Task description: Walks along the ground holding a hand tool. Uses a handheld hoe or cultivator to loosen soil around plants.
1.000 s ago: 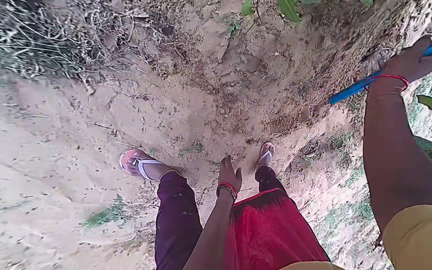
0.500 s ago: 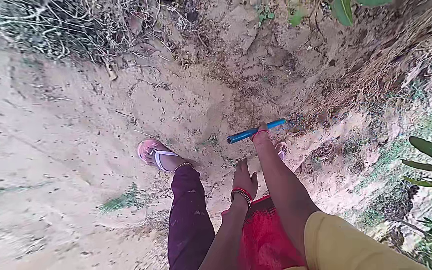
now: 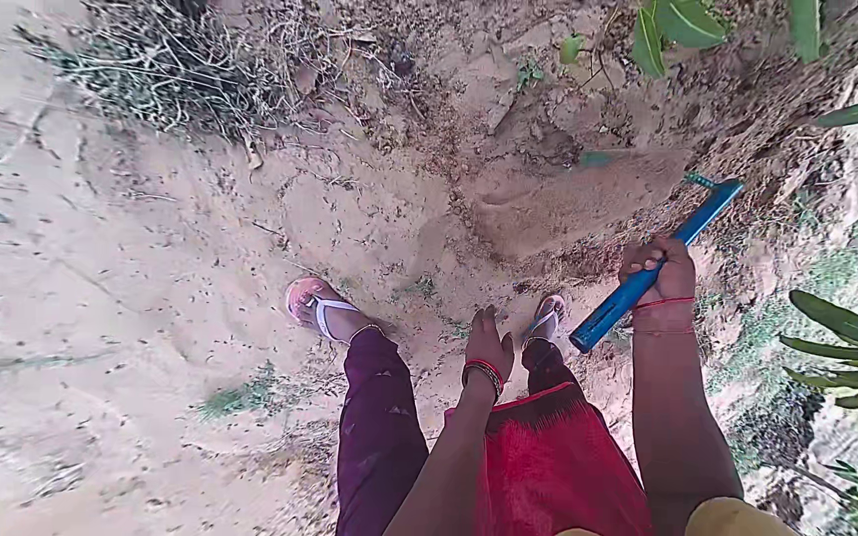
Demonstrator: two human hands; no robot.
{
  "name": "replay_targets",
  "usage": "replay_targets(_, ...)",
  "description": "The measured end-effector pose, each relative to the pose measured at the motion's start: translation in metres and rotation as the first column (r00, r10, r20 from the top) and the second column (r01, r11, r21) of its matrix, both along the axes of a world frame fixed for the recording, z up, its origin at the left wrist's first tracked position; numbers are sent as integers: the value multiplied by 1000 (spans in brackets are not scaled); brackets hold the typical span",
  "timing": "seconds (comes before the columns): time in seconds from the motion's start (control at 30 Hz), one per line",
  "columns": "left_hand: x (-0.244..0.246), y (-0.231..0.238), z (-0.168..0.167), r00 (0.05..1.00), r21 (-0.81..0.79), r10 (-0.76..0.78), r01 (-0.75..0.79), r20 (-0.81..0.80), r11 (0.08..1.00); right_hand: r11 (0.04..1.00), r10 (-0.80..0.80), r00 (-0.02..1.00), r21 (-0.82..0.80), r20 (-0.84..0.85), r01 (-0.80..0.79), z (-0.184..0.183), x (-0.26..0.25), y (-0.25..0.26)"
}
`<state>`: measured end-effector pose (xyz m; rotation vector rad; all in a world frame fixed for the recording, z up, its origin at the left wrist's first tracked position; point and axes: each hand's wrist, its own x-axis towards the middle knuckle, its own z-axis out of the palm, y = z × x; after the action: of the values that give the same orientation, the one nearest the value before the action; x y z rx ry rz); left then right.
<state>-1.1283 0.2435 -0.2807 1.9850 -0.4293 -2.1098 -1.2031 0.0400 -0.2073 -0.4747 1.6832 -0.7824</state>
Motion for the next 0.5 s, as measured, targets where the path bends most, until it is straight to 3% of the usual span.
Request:
replay_targets(0.07,-1,-3,0,1000,1,0,0,10,1000,974,66,997,-214,-48,-75,22,-9,-42)
replay_targets(0.13,-4,-4,-1,1000,-1,-3,3,21,1000,888,77,967,-425,-243,-177,24,-12,-95)
replay_targets(0.2,-6,-4,-2,1000,5,-19,19,21,1000,774,-14,862,-551,-506,-311,11,-17,-157)
replay_targets(0.23,-8,-4,-2,999,6,-26,26,19,1000,736,-48,742,-526,-668,-426,4,-23,-186)
replay_targets(0.3,-9,-4,-1,999,5,-33,32,21,999,739,-37,418,-307,-908,-600,2,-32,-229)
replay_targets(0.33,-8,-5,-2,999,5,-31,31,27,1000,741,-27,284,-210,-959,-638,2,-30,-237)
replay_targets(0.37,-9,-4,-2,999,10,-34,34,23,999,737,-32,216,-169,-976,-654,0,-31,-236)
replay_targets(0.4,-9,-3,-2,999,14,-34,34,18,999,718,-37,226,-183,-973,-671,-1,-33,-226)
replay_targets(0.5,-5,-5,-1,1000,20,-27,27,8,999,617,-37,451,-375,-892,-692,-13,-35,-164)
